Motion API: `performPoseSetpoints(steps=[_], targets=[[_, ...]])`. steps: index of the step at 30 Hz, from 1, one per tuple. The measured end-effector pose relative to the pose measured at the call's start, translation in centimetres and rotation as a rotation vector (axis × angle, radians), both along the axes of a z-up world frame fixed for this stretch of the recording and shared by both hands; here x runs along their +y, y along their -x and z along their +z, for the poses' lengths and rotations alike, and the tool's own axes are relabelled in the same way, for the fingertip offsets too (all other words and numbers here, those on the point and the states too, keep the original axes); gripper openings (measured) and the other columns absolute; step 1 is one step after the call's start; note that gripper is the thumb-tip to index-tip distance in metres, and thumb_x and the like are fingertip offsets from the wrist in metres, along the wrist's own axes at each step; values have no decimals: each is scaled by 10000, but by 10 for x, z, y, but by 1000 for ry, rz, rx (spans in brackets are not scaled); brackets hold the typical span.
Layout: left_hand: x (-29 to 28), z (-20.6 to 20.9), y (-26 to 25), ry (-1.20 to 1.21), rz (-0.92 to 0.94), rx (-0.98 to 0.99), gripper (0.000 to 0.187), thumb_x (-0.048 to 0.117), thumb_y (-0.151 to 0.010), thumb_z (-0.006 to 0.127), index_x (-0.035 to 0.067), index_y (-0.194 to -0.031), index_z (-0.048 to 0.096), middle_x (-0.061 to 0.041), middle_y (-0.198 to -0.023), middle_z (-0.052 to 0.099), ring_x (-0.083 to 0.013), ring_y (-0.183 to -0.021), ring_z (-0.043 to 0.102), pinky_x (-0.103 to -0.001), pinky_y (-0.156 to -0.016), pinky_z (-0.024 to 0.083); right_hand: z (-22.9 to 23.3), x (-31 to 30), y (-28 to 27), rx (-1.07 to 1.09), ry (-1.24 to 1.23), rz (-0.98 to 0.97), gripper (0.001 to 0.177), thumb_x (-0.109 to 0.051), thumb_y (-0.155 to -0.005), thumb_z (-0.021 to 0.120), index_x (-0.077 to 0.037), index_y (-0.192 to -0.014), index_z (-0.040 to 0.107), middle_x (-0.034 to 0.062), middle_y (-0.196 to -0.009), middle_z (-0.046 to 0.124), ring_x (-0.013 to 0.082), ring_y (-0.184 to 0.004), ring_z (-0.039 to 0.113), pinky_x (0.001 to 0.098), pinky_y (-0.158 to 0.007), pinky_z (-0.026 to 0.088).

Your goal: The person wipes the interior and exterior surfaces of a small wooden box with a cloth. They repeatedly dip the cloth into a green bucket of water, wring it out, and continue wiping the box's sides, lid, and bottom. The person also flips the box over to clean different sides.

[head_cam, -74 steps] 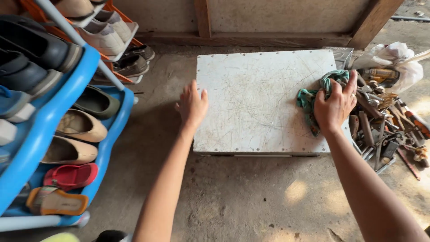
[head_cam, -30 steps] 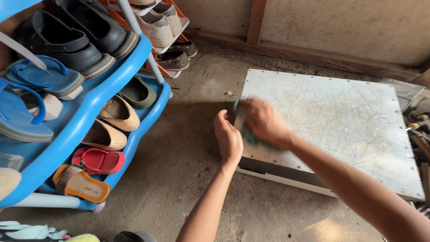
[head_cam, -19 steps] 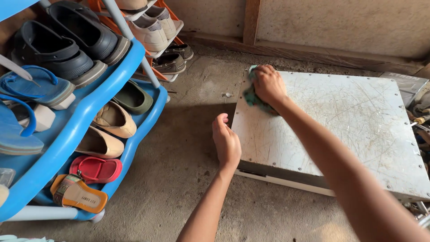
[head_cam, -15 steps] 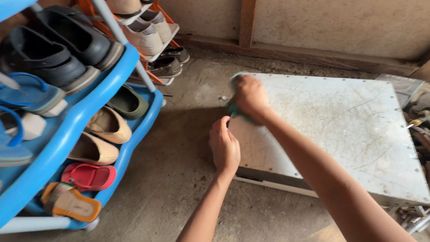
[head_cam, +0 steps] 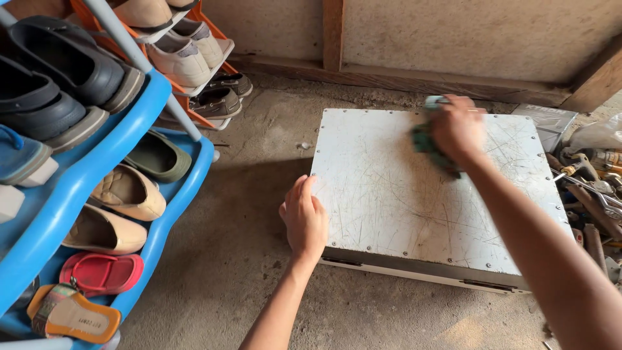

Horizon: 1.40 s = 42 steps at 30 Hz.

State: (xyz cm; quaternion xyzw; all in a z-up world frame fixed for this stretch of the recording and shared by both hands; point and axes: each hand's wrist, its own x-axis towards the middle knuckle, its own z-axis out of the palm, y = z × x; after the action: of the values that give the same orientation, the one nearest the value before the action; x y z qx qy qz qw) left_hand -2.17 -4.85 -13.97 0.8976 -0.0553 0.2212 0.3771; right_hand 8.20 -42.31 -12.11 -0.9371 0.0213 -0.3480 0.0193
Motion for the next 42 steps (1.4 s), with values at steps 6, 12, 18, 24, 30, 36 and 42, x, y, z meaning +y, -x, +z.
performPoseSetpoints(steps=[6, 12, 18, 24, 30, 36, 42], targets=[[-5, 2, -1, 17, -35, -56, 369, 27, -928, 540, 38, -1291, 605, -79, -1362, 639, -213, -1242, 607, -508, -1085, 359, 12, 51, -5, 153, 105, -248, 255, -173, -954, 587, 31, -1054, 703, 236, -1182, 649, 370, -1174, 570, 508, -1007, 441], [2, 3, 0, -21, -47, -91, 356, 23, -972, 505, 28, -1309, 618, -100, -1387, 633, -262, -1281, 599, -480, -1130, 365, 5, 255, -20, 158, -170, 231, 343, -105, -890, 594, 11, -1210, 632, 207, -1275, 610, 361, -1220, 560, 475, -1068, 435], [6, 0, -5, -10, -7, 0, 334, 49, -936, 533, 74, -1245, 656, -66, -1366, 641, -269, -1281, 573, -542, -1097, 334, -1, 128, -1, 235, 64, 180, 542, -203, -793, 689, 47, -1263, 592, 236, -1321, 556, 396, -1156, 551, 536, -956, 433], [2, 4, -2, -134, 4, 6, 243, 154, -930, 608, 89, -1158, 662, -27, -1307, 592, -253, -1281, 529, -555, -1092, 345, 24, -35, 105, -28, 122, -123, 298, -210, -963, 613, -61, -1219, 645, 138, -1240, 676, 347, -1088, 654, 483, -865, 520], [-4, 21, -5, -578, 25, 53, 298, 212, -962, 627, 71, -1222, 665, -24, -1392, 547, -283, -1339, 465, -764, -1184, 170, 5, 75, 192, 168, -146, 338, 322, -204, -938, 635, -83, -1232, 687, 87, -1424, 621, 254, -1359, 537, 447, -1125, 455], [-86, 52, 14, -813, -245, 144, 577, 249, -883, 697, 23, -1394, 552, -191, -1663, 208, -396, -1544, 140, -846, -1091, 9, 35, 69, 191, 266, -103, 181, 461, -343, -862, 710, -159, -1284, 702, 67, -1565, 501, 258, -1336, 482, 576, -1053, 363], [-194, 75, 34, -851, -584, 262, 1138, 583, -720, 839, 88, -1585, 288, -176, -1693, 123, -416, -1543, 157, -834, -1098, 81, 33, 21, 229, 259, -139, 81, 470, -353, -965, 647, -97, -1358, 627, 79, -1504, 528, 284, -1408, 490, 510, -1157, 408]])
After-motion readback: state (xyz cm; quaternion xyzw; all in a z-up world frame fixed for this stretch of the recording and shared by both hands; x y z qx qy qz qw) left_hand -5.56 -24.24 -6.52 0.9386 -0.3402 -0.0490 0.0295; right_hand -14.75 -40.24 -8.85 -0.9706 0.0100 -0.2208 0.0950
